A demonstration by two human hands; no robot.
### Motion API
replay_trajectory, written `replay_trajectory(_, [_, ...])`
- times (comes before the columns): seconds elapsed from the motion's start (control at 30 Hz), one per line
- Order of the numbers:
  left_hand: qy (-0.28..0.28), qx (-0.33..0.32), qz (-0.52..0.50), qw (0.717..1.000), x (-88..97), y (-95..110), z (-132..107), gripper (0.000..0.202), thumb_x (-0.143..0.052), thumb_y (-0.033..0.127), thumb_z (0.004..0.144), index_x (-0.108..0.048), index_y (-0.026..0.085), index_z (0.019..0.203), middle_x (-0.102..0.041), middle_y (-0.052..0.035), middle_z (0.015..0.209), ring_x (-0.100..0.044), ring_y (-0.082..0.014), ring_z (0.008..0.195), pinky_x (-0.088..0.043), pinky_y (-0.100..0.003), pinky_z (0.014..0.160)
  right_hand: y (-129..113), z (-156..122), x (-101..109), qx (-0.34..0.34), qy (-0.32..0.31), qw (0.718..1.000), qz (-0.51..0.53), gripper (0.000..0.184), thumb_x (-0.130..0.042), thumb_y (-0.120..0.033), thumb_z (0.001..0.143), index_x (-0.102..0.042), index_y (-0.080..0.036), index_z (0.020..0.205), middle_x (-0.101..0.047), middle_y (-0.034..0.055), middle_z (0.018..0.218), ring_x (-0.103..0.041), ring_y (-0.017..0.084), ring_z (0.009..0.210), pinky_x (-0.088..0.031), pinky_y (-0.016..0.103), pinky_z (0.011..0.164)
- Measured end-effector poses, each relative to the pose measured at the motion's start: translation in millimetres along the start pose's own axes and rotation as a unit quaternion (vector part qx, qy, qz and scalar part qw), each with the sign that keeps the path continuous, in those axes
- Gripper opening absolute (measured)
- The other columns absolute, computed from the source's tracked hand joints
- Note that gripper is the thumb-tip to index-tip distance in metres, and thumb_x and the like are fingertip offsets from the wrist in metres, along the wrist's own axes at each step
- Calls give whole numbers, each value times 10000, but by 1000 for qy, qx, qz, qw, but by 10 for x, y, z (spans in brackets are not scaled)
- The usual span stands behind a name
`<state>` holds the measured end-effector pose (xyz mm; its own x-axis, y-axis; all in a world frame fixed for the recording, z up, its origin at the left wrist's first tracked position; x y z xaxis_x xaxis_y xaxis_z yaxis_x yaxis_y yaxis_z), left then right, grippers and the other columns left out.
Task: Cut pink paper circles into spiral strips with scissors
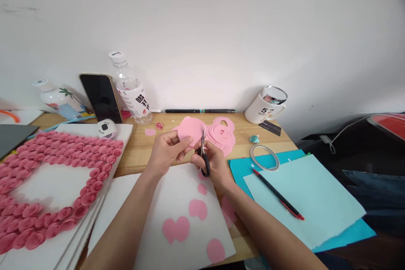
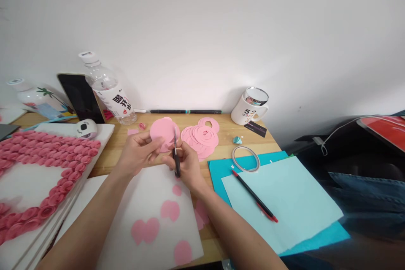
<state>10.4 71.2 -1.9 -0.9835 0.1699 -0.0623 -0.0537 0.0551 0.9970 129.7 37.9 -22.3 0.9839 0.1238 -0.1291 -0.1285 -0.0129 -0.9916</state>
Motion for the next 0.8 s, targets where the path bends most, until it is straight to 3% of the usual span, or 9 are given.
replay_trajectory(0.57, [34, -38, -63, 997, 42, 90, 3, 246, -636, 291, 727, -497, 155, 576, -495, 60, 429, -372, -28, 319, -277, -185, 353, 66, -12, -42, -33, -12, 999, -9, 306, -697, -331, 648, -461, -193, 785, -480, -84, 480, -407, 57, 386, -314, 173, 388])
replay_trajectory(0.8, [19, -14, -21, 1000, -30, 56, -22, 314, -655, 273, 694, -467, 142, 479, -428, 53, 375, -363, -32, 347, -288, -189, 374, 110, -1, -65, -14, -30, 999, -11, 339, -708, -363, 656, -472, -194, 832, -517, -56, 556, -446, 77, 448, -338, 193, 424])
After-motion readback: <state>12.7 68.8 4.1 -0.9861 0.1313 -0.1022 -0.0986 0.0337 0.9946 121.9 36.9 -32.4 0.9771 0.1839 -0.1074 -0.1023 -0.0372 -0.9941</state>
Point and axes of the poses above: each hand's wrist, its own z-axis towards the middle knuckle, its own x-axis out of the back of the hand, y = z × x, the point moved 7 cm from there along z, towards the middle knuckle
